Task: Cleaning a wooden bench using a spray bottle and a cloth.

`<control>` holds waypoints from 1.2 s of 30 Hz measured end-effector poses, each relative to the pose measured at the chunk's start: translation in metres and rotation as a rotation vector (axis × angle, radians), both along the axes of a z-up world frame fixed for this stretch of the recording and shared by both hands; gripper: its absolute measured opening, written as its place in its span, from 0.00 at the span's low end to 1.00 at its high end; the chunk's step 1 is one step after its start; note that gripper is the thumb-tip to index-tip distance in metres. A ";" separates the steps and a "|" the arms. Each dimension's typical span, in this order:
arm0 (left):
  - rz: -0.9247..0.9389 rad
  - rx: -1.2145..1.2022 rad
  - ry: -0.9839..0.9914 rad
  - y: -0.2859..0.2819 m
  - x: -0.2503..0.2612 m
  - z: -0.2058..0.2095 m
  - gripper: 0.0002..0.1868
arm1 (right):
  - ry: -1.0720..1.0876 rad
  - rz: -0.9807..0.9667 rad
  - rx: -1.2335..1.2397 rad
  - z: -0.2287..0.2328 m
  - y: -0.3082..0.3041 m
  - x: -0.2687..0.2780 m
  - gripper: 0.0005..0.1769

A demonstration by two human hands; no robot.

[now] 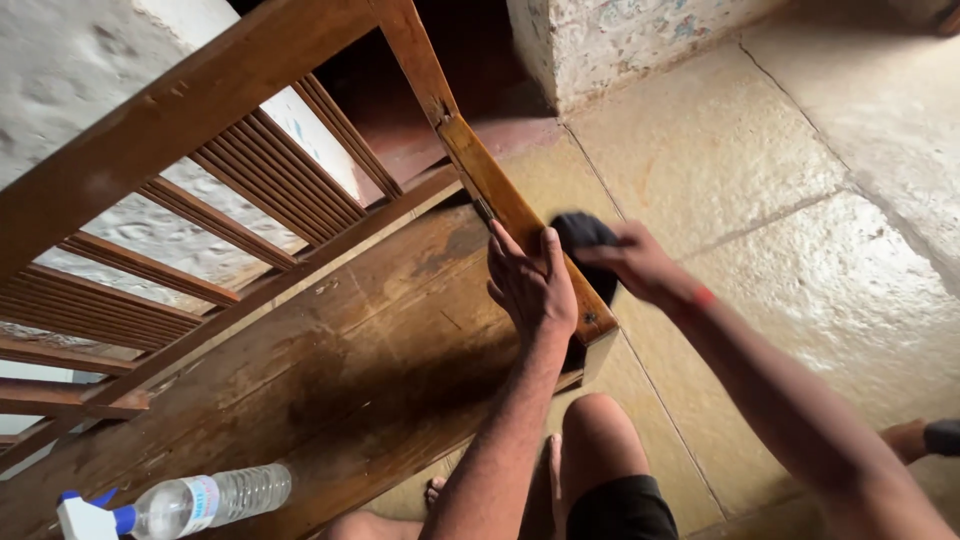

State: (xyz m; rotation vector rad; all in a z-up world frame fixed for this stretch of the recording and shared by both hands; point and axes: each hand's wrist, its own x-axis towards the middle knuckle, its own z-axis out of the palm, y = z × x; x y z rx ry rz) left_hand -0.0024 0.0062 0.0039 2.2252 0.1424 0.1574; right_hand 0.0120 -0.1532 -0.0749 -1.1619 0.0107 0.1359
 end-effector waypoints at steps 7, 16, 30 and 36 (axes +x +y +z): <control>-0.005 -0.023 -0.001 0.002 0.001 -0.001 0.45 | -0.248 -0.035 -0.347 0.042 0.013 0.016 0.10; -0.033 0.053 0.060 0.001 0.002 -0.001 0.45 | -0.952 -0.362 -0.905 0.044 0.052 0.199 0.16; 0.026 -0.049 -0.003 -0.005 0.004 -0.012 0.42 | -0.686 0.077 -1.195 0.134 0.010 -0.030 0.05; 0.009 -0.062 0.059 -0.004 0.001 -0.003 0.43 | -0.970 0.057 -1.195 0.134 0.039 0.048 0.05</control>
